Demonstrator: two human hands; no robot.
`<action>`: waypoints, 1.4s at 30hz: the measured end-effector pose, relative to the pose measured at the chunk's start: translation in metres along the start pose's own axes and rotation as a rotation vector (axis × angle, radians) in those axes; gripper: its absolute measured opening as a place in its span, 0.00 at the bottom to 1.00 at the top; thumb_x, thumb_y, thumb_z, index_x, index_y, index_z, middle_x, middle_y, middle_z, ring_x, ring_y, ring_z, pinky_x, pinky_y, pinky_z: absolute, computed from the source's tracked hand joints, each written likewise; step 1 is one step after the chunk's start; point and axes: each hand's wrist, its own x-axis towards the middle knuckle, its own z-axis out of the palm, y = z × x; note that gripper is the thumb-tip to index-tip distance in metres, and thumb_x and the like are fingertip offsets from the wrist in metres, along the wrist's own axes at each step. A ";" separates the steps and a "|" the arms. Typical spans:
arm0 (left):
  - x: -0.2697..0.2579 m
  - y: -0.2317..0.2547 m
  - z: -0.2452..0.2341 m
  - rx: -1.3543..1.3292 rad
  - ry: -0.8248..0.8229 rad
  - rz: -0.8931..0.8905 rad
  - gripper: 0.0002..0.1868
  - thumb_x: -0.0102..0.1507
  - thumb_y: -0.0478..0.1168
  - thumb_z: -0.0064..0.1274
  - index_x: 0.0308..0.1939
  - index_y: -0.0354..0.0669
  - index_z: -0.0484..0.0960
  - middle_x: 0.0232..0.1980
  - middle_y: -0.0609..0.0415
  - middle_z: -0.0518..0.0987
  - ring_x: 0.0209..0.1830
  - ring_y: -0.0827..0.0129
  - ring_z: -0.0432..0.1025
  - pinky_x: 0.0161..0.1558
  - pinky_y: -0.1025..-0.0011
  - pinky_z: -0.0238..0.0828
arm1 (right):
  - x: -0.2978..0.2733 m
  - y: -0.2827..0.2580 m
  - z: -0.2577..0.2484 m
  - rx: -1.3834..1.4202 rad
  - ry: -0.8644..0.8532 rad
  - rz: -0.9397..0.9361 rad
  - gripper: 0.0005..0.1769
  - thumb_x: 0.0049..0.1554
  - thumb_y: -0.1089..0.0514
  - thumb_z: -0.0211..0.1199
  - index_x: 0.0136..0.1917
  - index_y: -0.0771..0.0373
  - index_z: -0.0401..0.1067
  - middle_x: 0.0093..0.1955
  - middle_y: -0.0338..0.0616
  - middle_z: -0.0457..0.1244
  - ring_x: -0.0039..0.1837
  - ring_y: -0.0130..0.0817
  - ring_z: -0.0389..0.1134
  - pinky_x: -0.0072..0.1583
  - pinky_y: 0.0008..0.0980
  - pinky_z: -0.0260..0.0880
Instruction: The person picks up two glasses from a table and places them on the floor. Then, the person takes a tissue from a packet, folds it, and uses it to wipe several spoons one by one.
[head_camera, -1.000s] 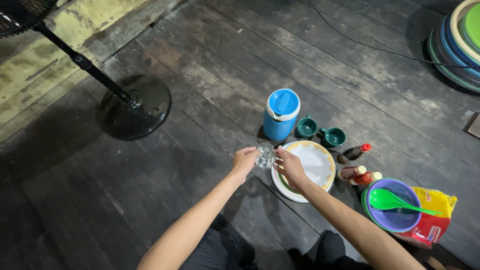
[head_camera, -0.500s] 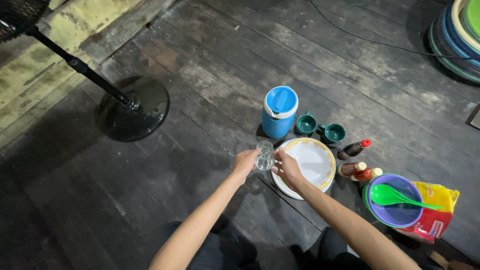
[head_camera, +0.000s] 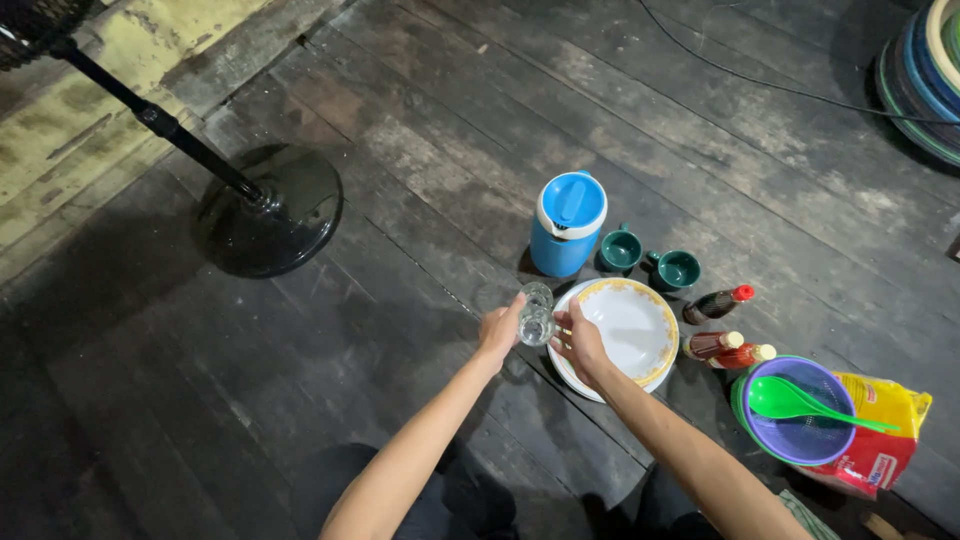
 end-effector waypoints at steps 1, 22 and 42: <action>-0.001 0.002 0.000 0.001 -0.001 -0.001 0.36 0.64 0.69 0.50 0.56 0.41 0.84 0.52 0.44 0.83 0.49 0.57 0.81 0.52 0.68 0.74 | 0.002 0.001 0.000 0.000 0.001 0.001 0.34 0.69 0.31 0.41 0.62 0.62 0.68 0.58 0.40 0.56 0.59 0.34 0.59 0.64 0.35 0.68; 0.017 -0.006 0.000 0.113 -0.001 -0.125 0.42 0.66 0.73 0.39 0.63 0.42 0.79 0.60 0.47 0.81 0.51 0.57 0.81 0.63 0.60 0.64 | 0.084 0.056 -0.004 -0.078 0.071 0.070 0.33 0.67 0.31 0.44 0.60 0.61 0.72 0.49 0.37 0.59 0.49 0.31 0.64 0.56 0.33 0.73; 0.034 -0.022 0.009 0.109 0.039 -0.140 0.45 0.65 0.76 0.37 0.58 0.39 0.83 0.65 0.41 0.78 0.71 0.47 0.67 0.70 0.53 0.59 | 0.124 0.090 -0.012 -0.034 0.052 0.116 0.42 0.67 0.26 0.39 0.67 0.67 0.66 0.54 0.42 0.57 0.52 0.36 0.62 0.63 0.39 0.71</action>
